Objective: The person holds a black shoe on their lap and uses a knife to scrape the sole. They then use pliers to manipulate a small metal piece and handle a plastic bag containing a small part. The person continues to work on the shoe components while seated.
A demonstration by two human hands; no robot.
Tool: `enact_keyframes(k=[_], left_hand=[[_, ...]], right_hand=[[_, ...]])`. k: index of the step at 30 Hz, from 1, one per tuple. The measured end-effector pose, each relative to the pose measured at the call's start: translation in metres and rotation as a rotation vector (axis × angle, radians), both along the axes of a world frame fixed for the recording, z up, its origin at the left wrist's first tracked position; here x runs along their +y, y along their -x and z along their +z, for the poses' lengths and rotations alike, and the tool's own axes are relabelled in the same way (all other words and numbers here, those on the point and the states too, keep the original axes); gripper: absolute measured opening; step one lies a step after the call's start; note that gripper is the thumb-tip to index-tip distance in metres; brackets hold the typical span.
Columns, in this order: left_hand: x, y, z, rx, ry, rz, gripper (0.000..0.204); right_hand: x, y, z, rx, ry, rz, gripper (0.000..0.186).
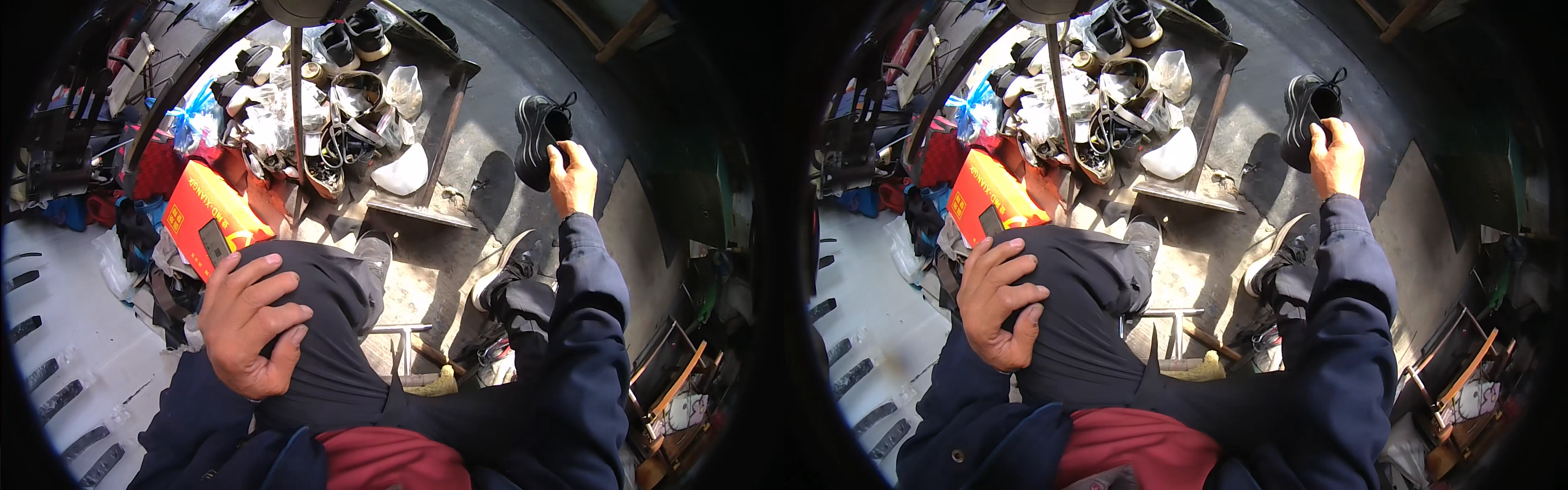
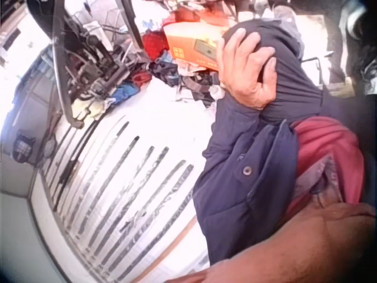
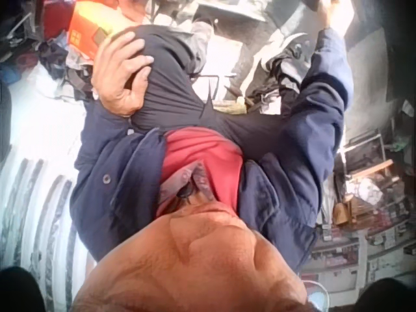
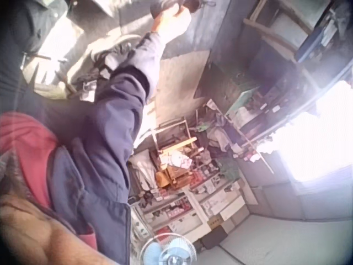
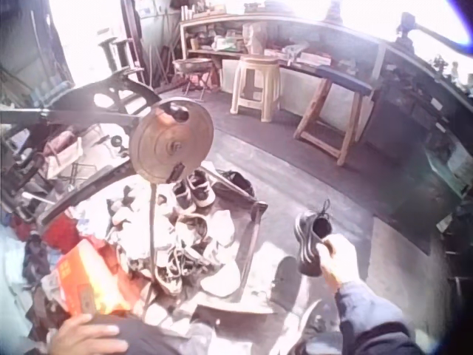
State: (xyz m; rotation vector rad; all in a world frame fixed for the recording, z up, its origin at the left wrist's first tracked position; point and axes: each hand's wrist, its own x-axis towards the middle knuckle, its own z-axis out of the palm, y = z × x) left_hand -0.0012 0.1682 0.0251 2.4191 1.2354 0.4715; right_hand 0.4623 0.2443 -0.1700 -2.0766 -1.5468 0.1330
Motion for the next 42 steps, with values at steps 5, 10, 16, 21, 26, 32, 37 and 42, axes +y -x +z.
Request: enact_keyframes(k=[5,10,16,21,26,32,37,42], left_hand=[[0.004,0.013,-0.002,0.066,0.052,0.03,0.017],[0.005,0.018,-0.004,0.113,0.1,0.064,0.014],[0.006,0.02,0.0,0.21,0.186,0.078,0.011],[0.009,0.017,-0.001,0.241,0.189,0.106,0.012],[0.01,0.006,0.001,0.256,0.171,0.115,0.012],[0.012,-0.007,0.001,0.201,0.08,0.068,0.015],[0.01,-0.024,0.01,0.15,0.048,0.04,0.022],[0.006,-0.035,0.014,-0.032,-0.028,-0.065,0.02]], right_hand=[[0.01,0.016,-0.077,0.108,0.154,-0.017,0.029],[-0.016,0.044,-0.141,0.323,0.39,-0.086,0.017],[-0.03,0.064,-0.194,0.357,0.521,-0.154,0.028],[-0.023,0.069,-0.217,0.259,0.514,-0.233,0.031],[-0.026,0.064,-0.223,0.32,0.485,-0.249,0.022],[-0.02,0.049,-0.199,0.578,0.345,-0.163,0.013],[0.01,0.03,-0.091,0.929,0.451,0.016,0.007],[-0.003,0.043,0.066,1.019,0.487,0.287,0.012]])
